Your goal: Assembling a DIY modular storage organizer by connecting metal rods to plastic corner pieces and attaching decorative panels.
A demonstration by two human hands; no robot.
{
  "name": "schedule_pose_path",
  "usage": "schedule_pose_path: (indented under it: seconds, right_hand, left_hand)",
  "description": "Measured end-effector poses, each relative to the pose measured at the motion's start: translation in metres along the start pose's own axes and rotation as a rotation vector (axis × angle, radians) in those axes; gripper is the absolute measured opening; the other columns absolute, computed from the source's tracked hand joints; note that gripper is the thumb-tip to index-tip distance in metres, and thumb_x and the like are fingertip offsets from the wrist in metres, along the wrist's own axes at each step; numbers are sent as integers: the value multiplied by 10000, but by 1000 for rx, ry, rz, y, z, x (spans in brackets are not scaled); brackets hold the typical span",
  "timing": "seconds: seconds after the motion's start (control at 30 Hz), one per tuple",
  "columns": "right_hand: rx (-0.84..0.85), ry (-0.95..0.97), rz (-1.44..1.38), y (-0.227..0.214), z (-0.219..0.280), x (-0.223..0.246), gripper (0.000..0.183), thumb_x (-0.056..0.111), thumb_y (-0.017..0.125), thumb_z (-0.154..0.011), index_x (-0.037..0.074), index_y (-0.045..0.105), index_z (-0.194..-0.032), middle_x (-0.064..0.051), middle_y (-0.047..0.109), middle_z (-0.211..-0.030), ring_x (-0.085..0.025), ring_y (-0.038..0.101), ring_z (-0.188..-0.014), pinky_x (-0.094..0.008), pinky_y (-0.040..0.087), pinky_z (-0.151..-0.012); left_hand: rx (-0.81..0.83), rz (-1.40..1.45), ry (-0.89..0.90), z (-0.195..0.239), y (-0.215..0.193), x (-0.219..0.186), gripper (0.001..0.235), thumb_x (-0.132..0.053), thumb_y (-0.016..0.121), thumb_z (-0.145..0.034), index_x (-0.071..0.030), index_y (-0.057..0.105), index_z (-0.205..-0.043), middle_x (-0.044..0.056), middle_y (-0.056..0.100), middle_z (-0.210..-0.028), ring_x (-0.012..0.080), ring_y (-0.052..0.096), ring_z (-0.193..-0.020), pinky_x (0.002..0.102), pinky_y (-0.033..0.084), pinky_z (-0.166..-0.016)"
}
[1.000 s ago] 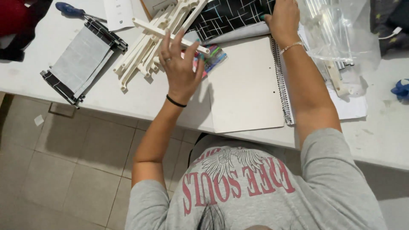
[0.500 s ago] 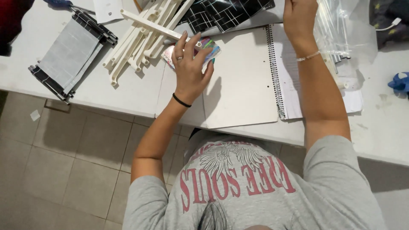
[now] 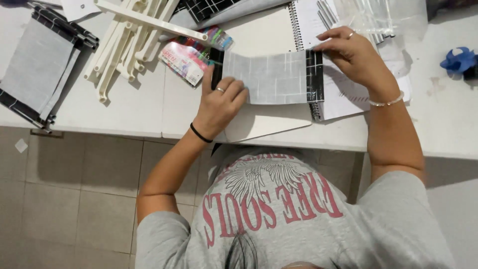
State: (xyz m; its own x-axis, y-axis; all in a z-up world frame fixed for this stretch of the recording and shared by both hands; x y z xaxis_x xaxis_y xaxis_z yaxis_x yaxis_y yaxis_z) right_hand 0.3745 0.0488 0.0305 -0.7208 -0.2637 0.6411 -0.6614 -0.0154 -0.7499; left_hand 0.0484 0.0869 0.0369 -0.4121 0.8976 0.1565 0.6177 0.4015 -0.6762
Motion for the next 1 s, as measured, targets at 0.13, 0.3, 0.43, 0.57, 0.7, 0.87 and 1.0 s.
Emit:
schedule_pose_path:
  seconds: [0.13,0.3,0.43,0.57,0.7,0.87,1.0]
  right_hand:
    - [-264,51,584,-6,12,-33,277,-10,792,-981,-7,745,-1254,-180,627,-1179,-387,611,-991,-480,514,-807]
    - [-261,157,774,12,6,-52,244,92,805,-939,6,700,-1141,-163,605,-1125,-366,596,-923,-458,539,-647]
    - [-295,148,1046,29,4,-66,214,79,743,-818,31,632,-994,-109,571,-997,-286,595,-801,-373,529,-516]
    - [-313,111,1231,34,2,-79,248,116,749,-749,105,602,-948,-50,549,-938,-209,566,-684,-296,475,-435]
    - [-326,129,1057,22,1,-62,275,-10,672,-821,79,600,-1072,-90,577,-931,-302,580,-680,-405,450,-482]
    - [-414,-106,1000,9,-16,10,161,76,770,-1095,174,764,-1223,-31,651,-969,-249,590,-756,-351,485,-657]
    - [-241,-284,880,32,-41,26,202,148,843,-1061,262,790,-1220,30,712,-1038,-241,651,-889,-405,415,-859]
  left_hand:
    - [450,451,-63,29,24,-9,360,-378,721,-778,-145,791,-1043,19,675,-1171,274,603,-1158,809,111,-1113]
    - [384,346,-347,20,28,17,292,-314,674,-846,-124,730,-1060,69,676,-1127,299,622,-1004,549,371,-908]
    - [406,57,-540,41,54,41,451,-385,804,-880,-30,639,-1104,152,552,-1068,398,570,-831,490,471,-618]
    - [393,19,-593,40,79,48,478,-396,891,-824,-55,594,-978,133,549,-993,340,579,-794,419,477,-586]
    - [426,24,-666,42,100,52,502,-363,940,-761,-72,561,-917,121,544,-977,334,601,-748,434,484,-477]
    - [464,-88,-675,36,115,48,670,-541,983,-657,-86,564,-915,86,560,-927,263,598,-701,374,484,-451]
    - [492,37,-704,35,128,48,541,-401,947,-752,-63,570,-941,128,594,-958,328,607,-694,436,478,-453]
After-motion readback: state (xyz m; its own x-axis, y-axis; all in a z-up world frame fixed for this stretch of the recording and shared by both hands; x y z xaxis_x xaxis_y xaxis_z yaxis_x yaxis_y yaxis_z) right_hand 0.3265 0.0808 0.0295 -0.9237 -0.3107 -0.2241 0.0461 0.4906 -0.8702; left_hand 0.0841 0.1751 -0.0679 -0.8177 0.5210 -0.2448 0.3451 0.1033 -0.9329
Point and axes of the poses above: each hand's wrist, its own z-axis away from the middle knuckle, its own y-axis out of the palm, x = y × z, the point moved 5 cm from there along -z, towards the middle knuckle
